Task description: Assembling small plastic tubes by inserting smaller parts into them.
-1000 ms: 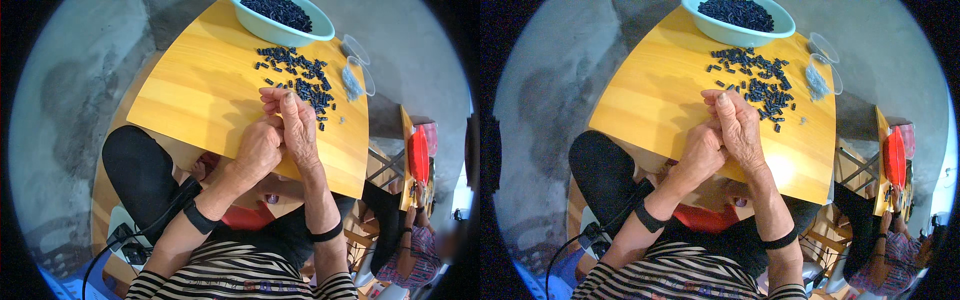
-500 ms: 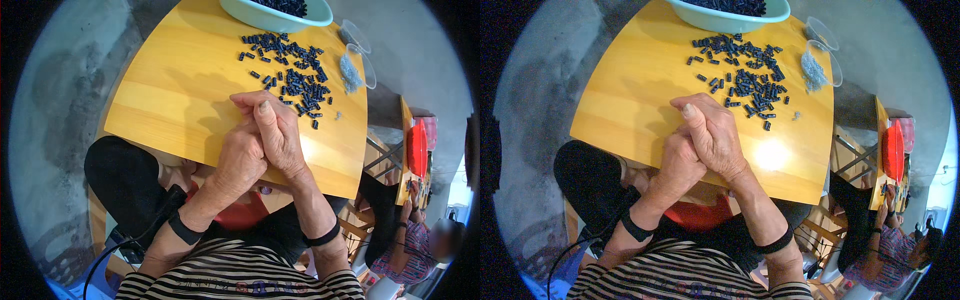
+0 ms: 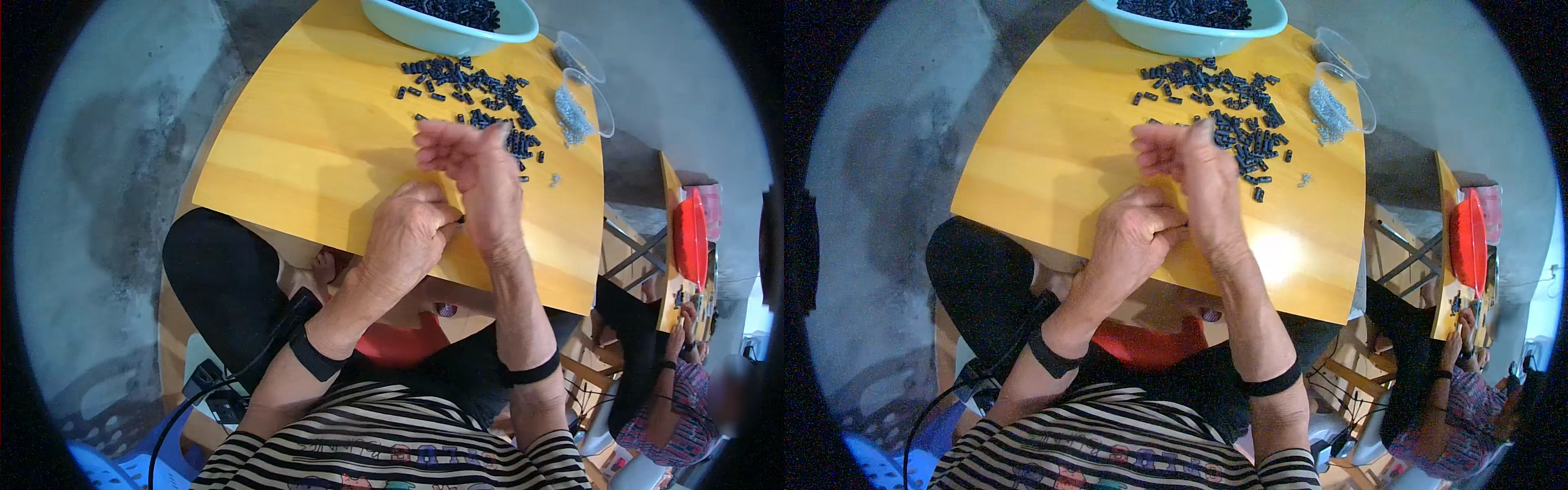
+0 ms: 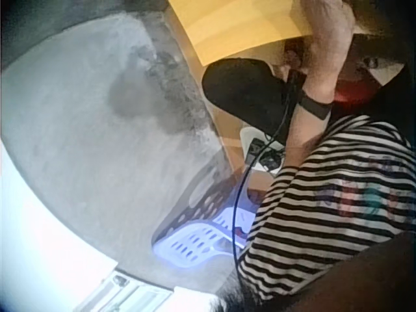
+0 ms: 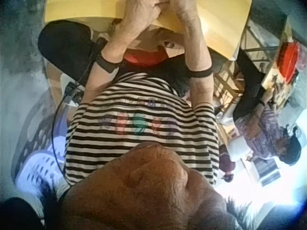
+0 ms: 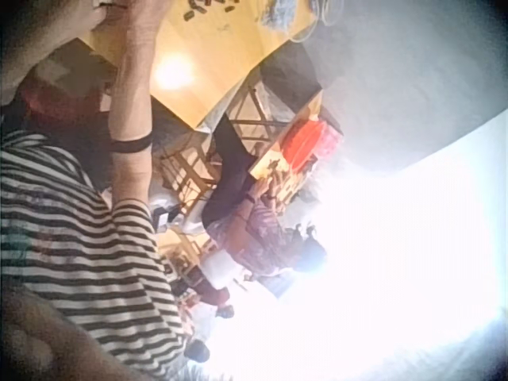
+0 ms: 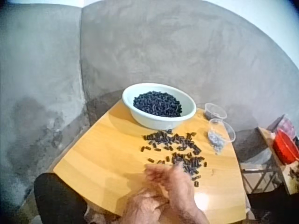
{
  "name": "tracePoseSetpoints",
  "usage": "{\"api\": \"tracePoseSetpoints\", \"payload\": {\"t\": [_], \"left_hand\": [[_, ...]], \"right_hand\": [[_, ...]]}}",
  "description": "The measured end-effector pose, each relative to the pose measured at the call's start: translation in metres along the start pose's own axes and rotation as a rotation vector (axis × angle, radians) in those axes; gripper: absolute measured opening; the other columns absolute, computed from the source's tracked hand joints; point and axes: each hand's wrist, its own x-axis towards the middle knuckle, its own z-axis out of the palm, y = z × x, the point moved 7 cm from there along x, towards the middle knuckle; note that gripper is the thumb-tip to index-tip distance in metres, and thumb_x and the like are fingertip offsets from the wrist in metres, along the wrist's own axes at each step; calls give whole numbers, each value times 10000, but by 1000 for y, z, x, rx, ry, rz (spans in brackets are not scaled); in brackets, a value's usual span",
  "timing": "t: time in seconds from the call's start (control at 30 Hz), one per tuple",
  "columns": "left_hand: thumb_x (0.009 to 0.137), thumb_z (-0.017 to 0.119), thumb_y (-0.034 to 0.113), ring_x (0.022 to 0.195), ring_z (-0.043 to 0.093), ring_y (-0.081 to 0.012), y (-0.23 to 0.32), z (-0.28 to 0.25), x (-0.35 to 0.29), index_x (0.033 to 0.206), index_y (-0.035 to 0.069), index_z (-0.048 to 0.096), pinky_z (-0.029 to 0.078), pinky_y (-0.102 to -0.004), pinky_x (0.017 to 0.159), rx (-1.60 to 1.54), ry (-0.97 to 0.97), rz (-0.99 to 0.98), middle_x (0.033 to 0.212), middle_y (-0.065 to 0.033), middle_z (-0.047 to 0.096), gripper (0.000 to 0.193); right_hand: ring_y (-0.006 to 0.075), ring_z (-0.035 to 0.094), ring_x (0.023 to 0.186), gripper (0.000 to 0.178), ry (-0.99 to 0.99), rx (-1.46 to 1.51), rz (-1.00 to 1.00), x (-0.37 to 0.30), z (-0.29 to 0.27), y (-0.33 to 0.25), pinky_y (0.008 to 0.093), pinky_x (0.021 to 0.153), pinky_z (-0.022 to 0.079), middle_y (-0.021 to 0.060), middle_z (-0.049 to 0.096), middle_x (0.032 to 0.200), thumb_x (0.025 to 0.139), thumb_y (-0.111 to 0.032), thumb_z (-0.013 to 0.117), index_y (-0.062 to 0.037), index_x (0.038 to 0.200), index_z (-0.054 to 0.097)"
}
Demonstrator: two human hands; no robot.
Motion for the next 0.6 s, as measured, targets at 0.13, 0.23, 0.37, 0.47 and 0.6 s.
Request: {"api": "tracePoseSetpoints", "payload": {"t": [0.13, 0.23, 0.37, 0.47, 0.6], "left_hand": [[637, 714, 42, 776, 618, -287, 1, -1, 0, 776, 42, 703, 496, -379, 694, 13, -8, 7, 750, -105, 625, 139], [629, 724, 42, 782, 620, -285, 0, 1, 0, 770, 35, 695, 497, -375, 696, 5, -23, 12, 756, -104, 631, 144], [648, 721, 24, 796, 629, -298, -1, 5, -1, 787, 24, 683, 502, -380, 701, -19, -14, 63, 784, -119, 641, 144], [705, 689, -9, 829, 653, -317, 1, -4, 1, 868, -5, 648, 510, -389, 702, -138, 58, -24, 865, -155, 656, 168], [724, 691, -5, 863, 656, -320, 1, -6, -1, 933, -2, 628, 510, -369, 730, -117, 25, -45, 887, -157, 663, 219]], "right_hand": [[213, 572, 890, 802, -1, 71, -33, 0, -7, -11, 359, 884, 453, 137, 619, 996, 966, -596, 179, 83, 1122, 575], [203, 575, 892, 793, -7, -23, -39, -4, -1, -7, 348, 873, 457, 135, 625, 997, 971, -589, 187, 82, 1114, 584], [214, 609, 862, 556, 41, -246, -142, -12, 5, 0, 324, 796, 488, 143, 650, 946, 1011, -397, 305, 60, 1057, 618], [211, 605, 896, 541, -23, -367, -294, -12, 9, 0, 327, 845, 480, 143, 648, 957, 1018, -391, 302, 42, 1066, 623], [229, 610, 860, 499, -46, -389, -317, -11, 13, 1, 318, 777, 489, 148, 628, 910, 1008, -375, 369, 55, 1047, 619]]}}
